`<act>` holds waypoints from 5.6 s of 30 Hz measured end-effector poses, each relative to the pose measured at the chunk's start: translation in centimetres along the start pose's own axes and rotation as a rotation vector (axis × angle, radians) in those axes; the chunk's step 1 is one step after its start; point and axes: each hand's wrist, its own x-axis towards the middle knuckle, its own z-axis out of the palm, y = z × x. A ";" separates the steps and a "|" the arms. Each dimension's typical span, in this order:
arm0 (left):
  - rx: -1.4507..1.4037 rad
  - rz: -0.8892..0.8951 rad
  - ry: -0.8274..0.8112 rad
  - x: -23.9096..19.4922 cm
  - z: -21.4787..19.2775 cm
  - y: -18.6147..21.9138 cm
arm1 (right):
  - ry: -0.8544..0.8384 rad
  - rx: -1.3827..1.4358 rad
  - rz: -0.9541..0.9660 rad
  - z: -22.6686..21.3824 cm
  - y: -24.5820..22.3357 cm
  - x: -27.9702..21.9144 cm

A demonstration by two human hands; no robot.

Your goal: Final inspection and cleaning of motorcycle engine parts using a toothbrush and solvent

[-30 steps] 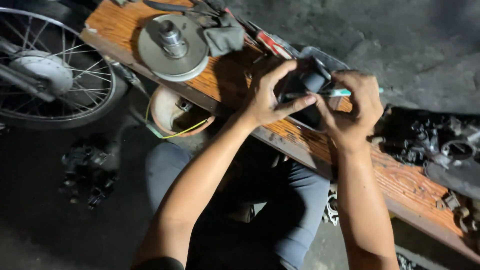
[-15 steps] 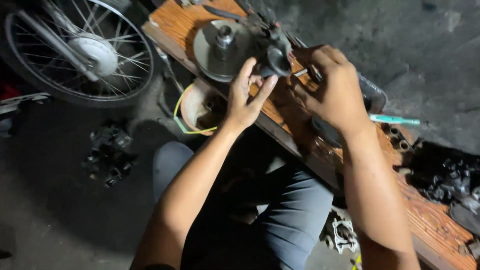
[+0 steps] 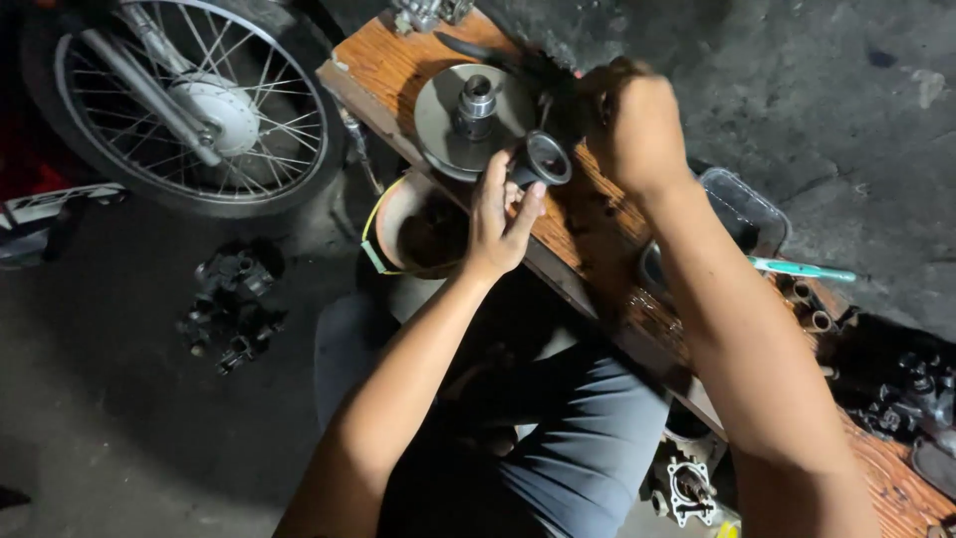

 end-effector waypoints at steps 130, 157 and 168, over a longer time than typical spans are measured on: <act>-0.313 -0.484 0.067 -0.2 6.4 13.9 | 0.475 0.076 0.305 -5.0 -16.4 -10.5; -0.785 -0.312 -0.155 0.9 3.7 11.2 | 0.321 0.094 0.412 -4.2 -17.6 -8.9; -0.624 -0.414 -0.046 2.5 3.8 6.1 | 0.262 -0.147 0.510 0.5 -13.2 -9.1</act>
